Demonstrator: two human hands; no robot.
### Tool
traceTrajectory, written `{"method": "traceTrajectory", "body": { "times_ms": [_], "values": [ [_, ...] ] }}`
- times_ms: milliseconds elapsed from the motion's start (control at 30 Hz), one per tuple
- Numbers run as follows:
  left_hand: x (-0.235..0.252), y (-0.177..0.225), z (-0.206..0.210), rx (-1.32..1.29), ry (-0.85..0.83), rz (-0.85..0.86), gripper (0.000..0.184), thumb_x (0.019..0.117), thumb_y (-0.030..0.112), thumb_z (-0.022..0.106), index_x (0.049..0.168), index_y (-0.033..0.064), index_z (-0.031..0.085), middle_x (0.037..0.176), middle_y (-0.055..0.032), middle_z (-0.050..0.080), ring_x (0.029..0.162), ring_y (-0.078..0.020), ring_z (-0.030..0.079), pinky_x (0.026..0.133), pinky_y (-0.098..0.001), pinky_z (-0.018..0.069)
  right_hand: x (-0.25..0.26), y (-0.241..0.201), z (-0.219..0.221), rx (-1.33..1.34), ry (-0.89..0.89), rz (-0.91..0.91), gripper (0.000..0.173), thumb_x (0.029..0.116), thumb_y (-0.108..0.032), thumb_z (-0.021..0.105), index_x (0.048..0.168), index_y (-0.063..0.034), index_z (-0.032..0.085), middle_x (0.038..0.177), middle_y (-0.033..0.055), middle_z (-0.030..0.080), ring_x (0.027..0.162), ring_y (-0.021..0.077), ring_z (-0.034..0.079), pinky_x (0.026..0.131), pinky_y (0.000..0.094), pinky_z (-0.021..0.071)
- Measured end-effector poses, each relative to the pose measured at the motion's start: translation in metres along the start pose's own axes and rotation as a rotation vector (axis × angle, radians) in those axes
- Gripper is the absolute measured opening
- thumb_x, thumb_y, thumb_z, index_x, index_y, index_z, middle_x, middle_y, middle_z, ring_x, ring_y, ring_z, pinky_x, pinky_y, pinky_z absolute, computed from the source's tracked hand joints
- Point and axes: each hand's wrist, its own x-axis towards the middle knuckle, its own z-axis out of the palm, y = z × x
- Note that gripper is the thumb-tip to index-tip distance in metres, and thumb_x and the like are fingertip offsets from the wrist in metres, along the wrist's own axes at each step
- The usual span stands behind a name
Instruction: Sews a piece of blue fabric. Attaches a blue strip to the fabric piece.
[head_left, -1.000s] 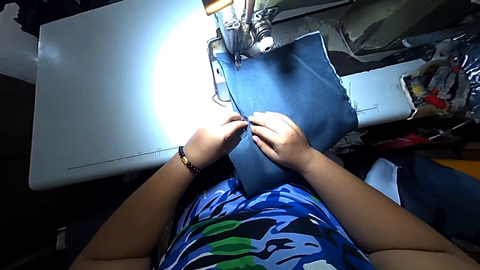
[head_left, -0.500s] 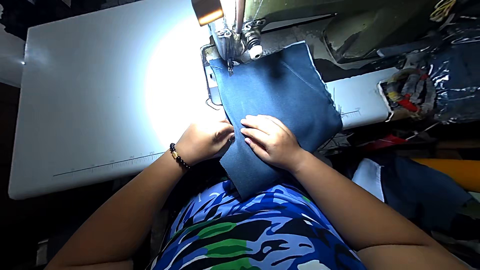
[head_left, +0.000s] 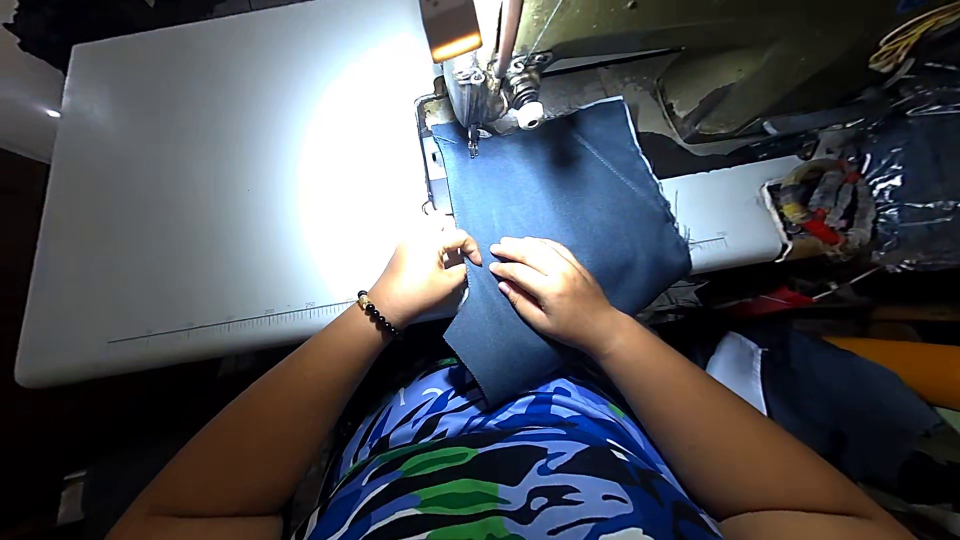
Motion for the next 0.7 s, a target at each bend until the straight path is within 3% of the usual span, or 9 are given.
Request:
{"method": "traceTrajectory", "body": {
  "times_ms": [67, 133, 200, 267, 333, 467, 700],
  "values": [
    [-0.005, -0.002, 0.000, 0.088, 0.000, 0.070, 0.012, 0.0840, 0.012, 0.071, 0.091, 0.0182, 0.078, 0.093, -0.0024, 0.059, 0.093, -0.0181, 0.057, 0.083, -0.0409, 0.0457, 0.000, -0.001, -0.003, 0.011, -0.030, 0.017, 0.033, 0.1023, -0.022, 0.050, 0.113, -0.0079, 0.077, 0.130, 0.0108, 0.070, 0.129, 0.0265, 0.061, 0.114, 0.0436, 0.0427],
    [-0.014, -0.014, 0.001, 0.205, 0.043, 0.281, 0.014, 0.0896, 0.018, 0.069, 0.097, 0.0179, 0.080, 0.104, -0.0086, 0.063, 0.104, -0.0277, 0.058, 0.092, -0.0533, 0.0420, 0.001, -0.002, -0.004, 0.012, -0.058, 0.025, 0.034, 0.1027, -0.023, 0.049, 0.115, -0.0078, 0.077, 0.132, 0.0110, 0.069, 0.130, 0.0273, 0.060, 0.113, 0.0453, 0.0426],
    [-0.020, -0.024, -0.002, 0.345, 0.048, 0.479, 0.024, 0.0966, 0.022, 0.058, 0.106, 0.0166, 0.079, 0.125, -0.0115, 0.069, 0.126, -0.0332, 0.057, 0.099, -0.0566, 0.0420, 0.003, -0.001, -0.005, 0.001, -0.062, 0.027, 0.034, 0.1024, -0.022, 0.048, 0.116, -0.0077, 0.076, 0.134, 0.0108, 0.068, 0.130, 0.0274, 0.060, 0.113, 0.0452, 0.0429],
    [-0.021, -0.026, -0.005, 0.360, -0.012, 0.518, 0.039, 0.0985, 0.025, 0.044, 0.114, 0.0122, 0.077, 0.136, -0.0103, 0.067, 0.140, -0.0318, 0.051, 0.110, -0.0565, 0.0385, 0.006, 0.000, -0.007, 0.001, -0.054, 0.032, 0.033, 0.1013, -0.020, 0.049, 0.116, -0.0079, 0.076, 0.132, 0.0105, 0.069, 0.129, 0.0267, 0.061, 0.113, 0.0441, 0.0438],
    [-0.020, -0.025, -0.005, 0.346, -0.004, 0.513, 0.039, 0.1044, 0.031, 0.045, 0.113, 0.0104, 0.078, 0.132, -0.0094, 0.070, 0.135, -0.0268, 0.057, 0.110, -0.0525, 0.0407, 0.008, 0.002, -0.008, 0.002, -0.044, 0.033, 0.033, 0.1007, -0.019, 0.050, 0.117, -0.0080, 0.076, 0.131, 0.0100, 0.070, 0.127, 0.0256, 0.063, 0.112, 0.0433, 0.0447],
    [-0.020, -0.023, -0.002, 0.352, 0.028, 0.485, 0.026, 0.0997, 0.033, 0.060, 0.109, 0.0144, 0.077, 0.128, -0.0067, 0.071, 0.131, -0.0247, 0.060, 0.107, -0.0564, 0.0407, 0.008, 0.005, -0.008, 0.012, -0.037, 0.005, 0.032, 0.1008, -0.018, 0.051, 0.117, -0.0069, 0.076, 0.131, 0.0101, 0.070, 0.128, 0.0253, 0.063, 0.112, 0.0422, 0.0452],
    [-0.004, -0.030, -0.009, 0.343, -0.001, 0.487, 0.028, 0.1019, 0.034, 0.056, 0.110, 0.0174, 0.077, 0.129, -0.0049, 0.071, 0.133, -0.0248, 0.058, 0.104, -0.0588, 0.0385, 0.021, 0.014, -0.009, 0.006, -0.080, 0.023, 0.034, 0.1007, -0.018, 0.049, 0.118, -0.0077, 0.076, 0.132, 0.0107, 0.069, 0.130, 0.0267, 0.060, 0.112, 0.0452, 0.0430]
  ]
}}
